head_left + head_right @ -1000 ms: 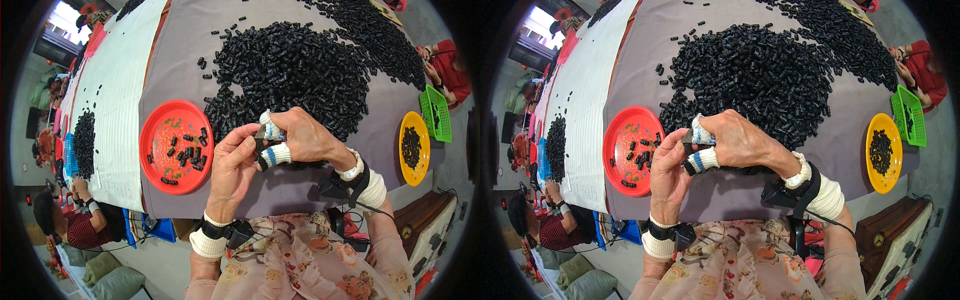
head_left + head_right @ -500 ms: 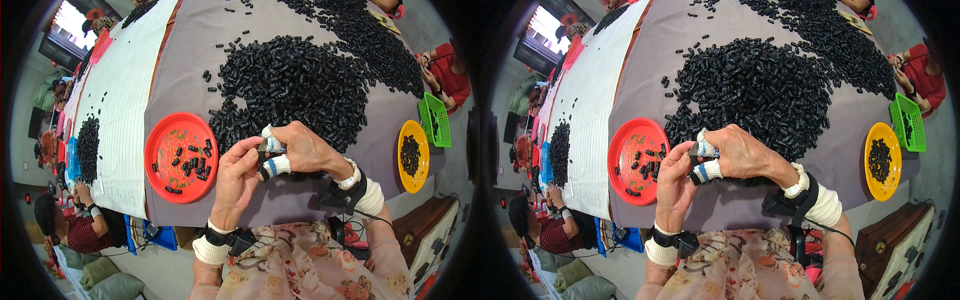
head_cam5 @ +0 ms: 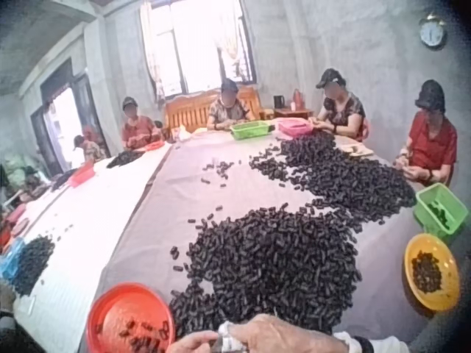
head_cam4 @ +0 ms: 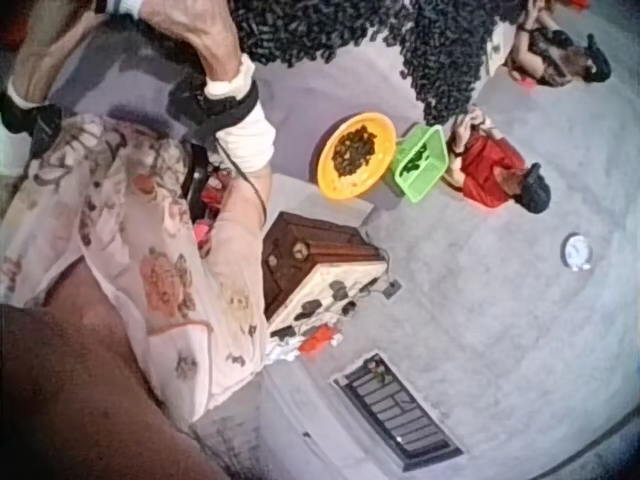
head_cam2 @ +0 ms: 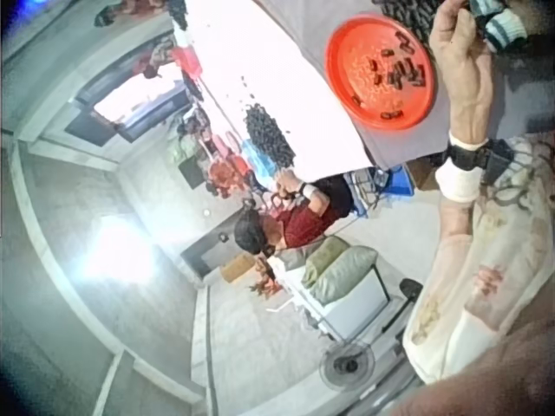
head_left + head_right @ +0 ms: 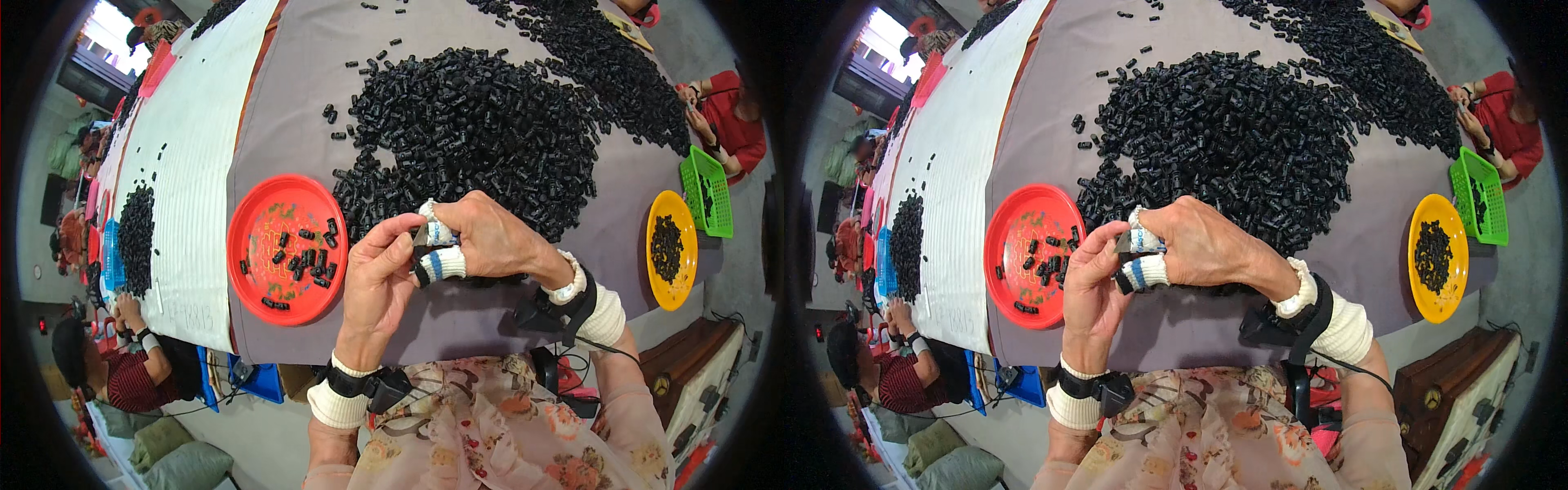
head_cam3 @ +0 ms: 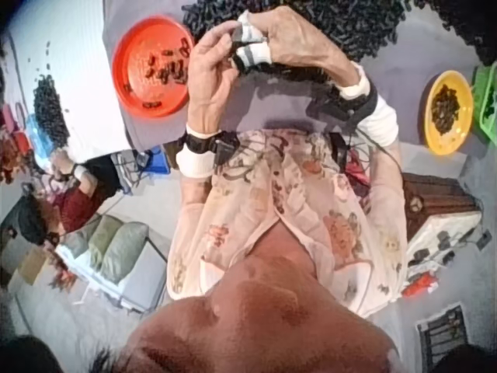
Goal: Manually assemble small black plastic components by joining two parts together.
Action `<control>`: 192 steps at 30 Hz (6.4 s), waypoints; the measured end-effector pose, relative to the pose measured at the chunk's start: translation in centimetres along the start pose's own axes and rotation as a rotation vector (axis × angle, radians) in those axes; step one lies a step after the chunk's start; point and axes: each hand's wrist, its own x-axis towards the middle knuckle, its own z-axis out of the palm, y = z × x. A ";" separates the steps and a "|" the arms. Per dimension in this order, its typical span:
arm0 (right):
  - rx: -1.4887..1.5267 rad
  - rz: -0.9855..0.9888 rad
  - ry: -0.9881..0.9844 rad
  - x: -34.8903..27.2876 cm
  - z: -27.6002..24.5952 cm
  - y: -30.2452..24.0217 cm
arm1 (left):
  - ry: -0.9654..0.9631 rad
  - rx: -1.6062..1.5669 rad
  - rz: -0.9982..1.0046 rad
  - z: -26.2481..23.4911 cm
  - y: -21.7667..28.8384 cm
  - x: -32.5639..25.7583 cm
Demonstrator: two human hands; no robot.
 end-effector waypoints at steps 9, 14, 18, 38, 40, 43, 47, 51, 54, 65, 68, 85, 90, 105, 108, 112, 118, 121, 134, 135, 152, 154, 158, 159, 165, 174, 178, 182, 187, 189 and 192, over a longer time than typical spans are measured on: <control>0.027 0.032 0.044 0.1 -0.5 -1.3 | -0.014 0.029 0.047 -0.2 0.0 0.1; 0.011 0.042 0.023 0.1 -0.5 -1.3 | -0.036 -0.014 0.042 -0.2 -0.1 0.1; -0.014 0.042 0.022 0.0 -0.2 -0.8 | -0.033 -0.001 0.045 -0.3 -0.2 0.1; 0.021 0.027 0.014 -0.3 0.4 -0.3 | 0.056 0.074 0.063 -0.3 -0.7 -0.2; 0.026 -0.010 0.028 -0.3 0.4 -0.1 | 0.068 0.075 0.062 -0.3 -0.6 -0.1; 0.037 -0.030 0.041 -0.2 0.4 0.0 | 0.019 0.036 0.066 -0.4 -0.7 0.0; -0.012 -0.060 0.066 -0.2 0.5 0.2 | 0.045 0.003 0.056 0.0 -0.7 -0.1; 0.042 -0.042 0.047 -0.3 0.4 0.3 | -0.032 -0.062 0.043 -0.8 -0.9 0.1; 0.165 0.049 0.047 -0.3 0.2 -0.2 | -0.050 -0.066 0.053 -0.6 -0.7 0.1; 0.065 -0.012 0.045 0.0 0.4 -0.2 | -0.037 -0.075 0.063 -1.0 -0.7 -0.1; 0.035 -0.022 0.034 0.1 0.2 -0.3 | -0.035 -0.069 0.061 -0.9 -0.6 -0.1; -0.007 -0.008 0.026 0.1 0.2 -0.3 | -0.036 -0.109 0.029 -0.6 -0.5 0.0; -0.023 0.018 -0.003 0.1 0.4 -0.3 | 0.001 0.019 0.067 -1.2 -0.6 0.0; -0.051 0.000 0.029 0.2 0.6 -0.2 | 0.001 -0.013 0.058 -0.7 -0.3 -0.1; -0.117 -0.041 0.001 0.1 0.4 -0.3 | 0.046 -0.047 0.057 -0.3 -0.3 -0.1; 0.057 0.010 0.171 -0.1 0.3 -0.8 | -0.047 -0.085 0.079 -0.9 -0.4 0.2; 0.083 -0.037 0.162 0.4 1.0 -1.0 | 0.145 0.051 0.094 -0.2 -0.1 0.0; 0.023 -0.038 0.146 0.3 1.2 -1.0 | 0.199 0.089 0.091 -0.4 -0.2 0.2; -0.003 0.064 0.051 1.3 1.5 -0.3 | 0.094 -0.009 0.100 -1.1 0.1 -0.4; -0.020 0.070 0.039 1.3 1.4 -0.3 | 0.093 0.001 0.099 -1.0 0.1 -0.3; 0.008 0.118 -0.019 1.2 1.0 -1.0 | 0.096 0.104 0.134 -1.1 0.0 -0.3; 0.010 0.126 -0.017 1.1 1.0 -1.0 | 0.096 0.107 0.135 -1.1 0.0 -0.3; 0.010 0.095 0.031 0.8 1.5 -0.1 | 0.100 0.113 0.132 -1.0 -0.2 -0.3; 0.002 0.081 0.037 0.8 1.5 -0.1 | 0.098 0.105 0.126 -0.9 -0.2 -0.3; 0.044 0.065 0.053 0.7 1.4 0.0 | 0.103 0.084 0.120 -0.9 -0.2 -0.2; -0.007 0.045 0.056 0.6 1.5 0.2 | 0.074 0.062 0.114 -0.9 -0.3 -0.1; -0.031 0.014 0.063 0.6 1.5 0.2 | 0.083 0.068 0.123 -0.9 -0.4 -0.1; -0.086 0.030 0.044 0.7 1.7 0.1 | 0.113 0.110 0.142 -1.2 -0.3 -0.2; -0.156 0.019 0.034 0.6 1.9 0.0 | 0.150 0.145 0.153 -0.9 -0.2 -0.2; 0.010 0.020 0.013 0.7 1.3 -0.4 | 0.090 0.042 0.097 -0.9 0.1 -0.3; 0.053 0.061 0.034 0.4 1.3 -0.1 | 0.037 -0.058 0.144 -1.6 0.0 0.1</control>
